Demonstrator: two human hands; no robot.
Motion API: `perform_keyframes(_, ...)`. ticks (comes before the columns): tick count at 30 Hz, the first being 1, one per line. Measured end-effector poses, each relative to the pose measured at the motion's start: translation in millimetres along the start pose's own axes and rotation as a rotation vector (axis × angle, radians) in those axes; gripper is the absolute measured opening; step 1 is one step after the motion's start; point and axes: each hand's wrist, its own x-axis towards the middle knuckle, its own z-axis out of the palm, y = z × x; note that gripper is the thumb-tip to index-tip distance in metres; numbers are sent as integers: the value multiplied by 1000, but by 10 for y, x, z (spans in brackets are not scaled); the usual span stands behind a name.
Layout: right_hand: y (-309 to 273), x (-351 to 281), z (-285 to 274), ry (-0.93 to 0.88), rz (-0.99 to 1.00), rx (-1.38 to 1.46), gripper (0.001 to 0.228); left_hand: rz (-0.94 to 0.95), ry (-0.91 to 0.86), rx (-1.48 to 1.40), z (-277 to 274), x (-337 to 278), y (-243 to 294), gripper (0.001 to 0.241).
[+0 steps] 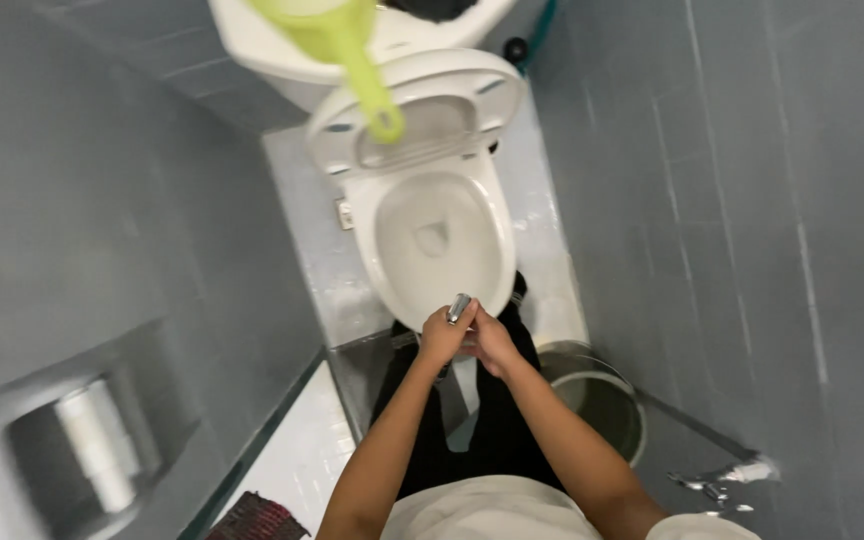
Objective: The person cleans a toilet using a handheld bidet sprayer, a toilet brush, and a cloth. They scrub the inside of the bowl and the floor around the base, then rinse the brush and the cloth with the sprayer.
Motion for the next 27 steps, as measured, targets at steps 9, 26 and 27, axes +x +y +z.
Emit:
perform_keyframes(9,110,-206,891,-137,-119,-230,43,81,193,-115,-1065,-322,-459,60)
perform_keyframes(26,-1315,-348,944,-188,-563,-495,24,284,665,-516,-1891,-490,200,46)
perform_keyframes(27,-1463,-285,897,-165,-662,-448,21,346,707,-530,-1928,-522,293,42)
